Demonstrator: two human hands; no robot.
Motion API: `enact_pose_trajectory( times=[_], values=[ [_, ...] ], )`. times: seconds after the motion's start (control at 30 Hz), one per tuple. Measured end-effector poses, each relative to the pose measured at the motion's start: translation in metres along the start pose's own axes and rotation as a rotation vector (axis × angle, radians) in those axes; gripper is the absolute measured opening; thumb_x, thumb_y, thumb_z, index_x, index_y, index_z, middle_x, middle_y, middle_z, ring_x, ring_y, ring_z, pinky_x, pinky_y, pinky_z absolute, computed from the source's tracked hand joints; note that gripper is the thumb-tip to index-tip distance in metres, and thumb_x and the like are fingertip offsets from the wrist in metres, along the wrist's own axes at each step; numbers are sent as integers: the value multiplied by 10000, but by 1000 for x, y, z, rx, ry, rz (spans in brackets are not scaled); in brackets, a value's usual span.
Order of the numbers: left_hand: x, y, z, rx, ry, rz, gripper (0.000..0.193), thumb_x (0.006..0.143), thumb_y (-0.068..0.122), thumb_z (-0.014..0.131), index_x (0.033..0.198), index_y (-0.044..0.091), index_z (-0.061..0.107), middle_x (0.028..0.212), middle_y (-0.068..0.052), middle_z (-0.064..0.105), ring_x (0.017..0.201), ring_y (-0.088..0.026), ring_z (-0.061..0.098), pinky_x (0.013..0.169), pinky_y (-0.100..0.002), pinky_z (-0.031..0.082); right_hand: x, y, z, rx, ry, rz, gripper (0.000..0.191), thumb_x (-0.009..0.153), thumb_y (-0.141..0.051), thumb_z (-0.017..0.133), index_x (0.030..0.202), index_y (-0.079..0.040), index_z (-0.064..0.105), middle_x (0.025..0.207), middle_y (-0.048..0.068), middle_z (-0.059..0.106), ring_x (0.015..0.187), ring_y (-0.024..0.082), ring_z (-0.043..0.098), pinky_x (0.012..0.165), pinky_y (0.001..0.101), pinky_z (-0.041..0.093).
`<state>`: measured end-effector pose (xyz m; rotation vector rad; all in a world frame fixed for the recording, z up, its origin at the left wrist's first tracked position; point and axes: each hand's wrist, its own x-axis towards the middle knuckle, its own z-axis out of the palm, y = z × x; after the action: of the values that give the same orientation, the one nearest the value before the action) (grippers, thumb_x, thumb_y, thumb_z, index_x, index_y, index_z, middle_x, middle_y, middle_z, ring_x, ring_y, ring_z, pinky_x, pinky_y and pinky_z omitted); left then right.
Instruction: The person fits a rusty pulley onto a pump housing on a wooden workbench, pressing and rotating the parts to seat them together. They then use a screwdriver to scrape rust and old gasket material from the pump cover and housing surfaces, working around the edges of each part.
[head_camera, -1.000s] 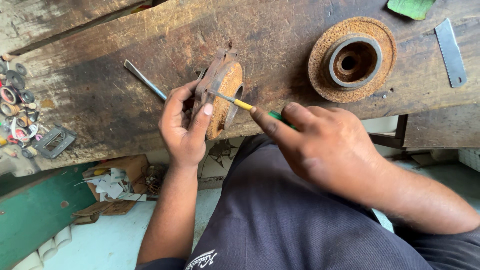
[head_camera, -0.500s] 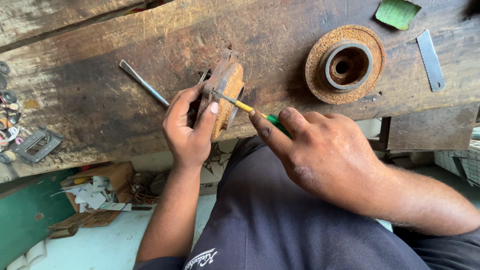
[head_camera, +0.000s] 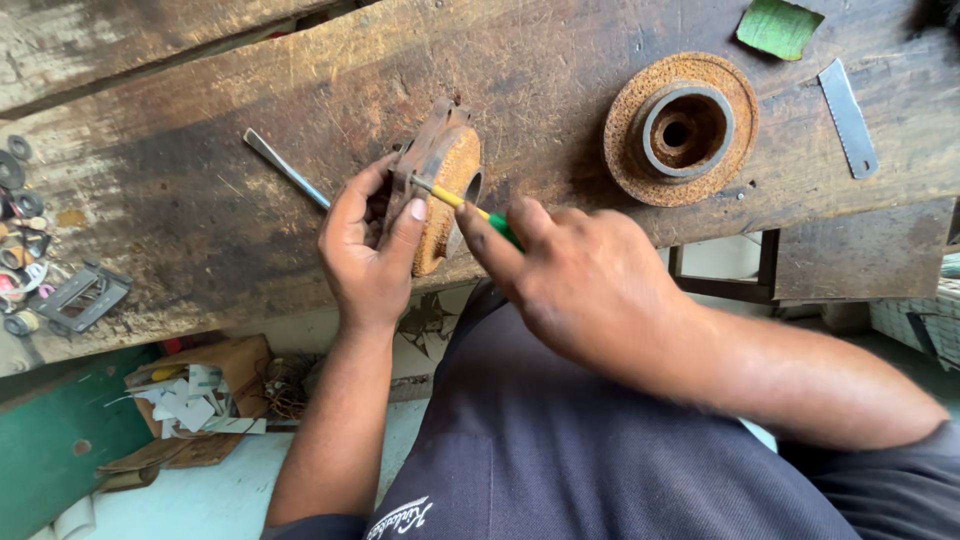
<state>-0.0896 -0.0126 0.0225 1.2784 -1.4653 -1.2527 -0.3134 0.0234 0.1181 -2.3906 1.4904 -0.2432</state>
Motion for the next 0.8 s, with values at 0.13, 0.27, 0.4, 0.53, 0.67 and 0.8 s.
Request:
enact_pose_trajectory(
  times=[0.13,0.27,0.4,0.53,0.67,0.8],
  values=[
    [4,-11,-3,-51,51,-18,597,955,98,734,1484,-17,483,1179,-91,660,1056,-141,653,953,-281,550,-16,24,2,281,-29,127,494,924,-163,641,1407,-87,573,1049,140,719,700,291,713,524,415,545],
    [22,-34,-30,-169,69,25,435,1004,96,716,1390,-21,551,1258,-98,685,1146,-145,655,1037,-288,540,-40,48,0,644,28,223,453,925,-125,679,1359,-40,579,1003,141,714,841,275,748,684,392,586],
    [43,-56,-57,-236,79,-50,264,1046,62,654,1285,-43,619,1204,-85,702,1092,-134,657,1002,-276,533,-44,51,15,742,17,213,431,902,-74,685,1317,-7,588,1012,141,708,866,245,745,770,373,613],
    [54,-68,-70,-346,121,-105,160,1067,47,630,1209,-26,624,1148,-77,700,1045,-124,649,970,-279,534,-41,44,31,833,38,209,389,905,-59,649,1286,-7,593,995,149,700,873,294,732,735,411,586],
    [53,-73,-72,-385,155,-144,166,1056,59,619,1204,-15,628,1152,-78,702,1049,-127,658,984,-283,540,-35,39,43,815,30,215,390,890,-62,644,1277,-31,599,1005,158,695,894,351,714,747,444,559],
    [49,-73,-74,-377,116,-125,204,1052,57,621,1244,-11,602,1189,-81,693,1084,-126,648,1013,-288,531,-28,36,48,795,22,220,427,870,-60,649,1293,-38,593,1053,165,686,904,366,704,742,453,554]
  ],
)
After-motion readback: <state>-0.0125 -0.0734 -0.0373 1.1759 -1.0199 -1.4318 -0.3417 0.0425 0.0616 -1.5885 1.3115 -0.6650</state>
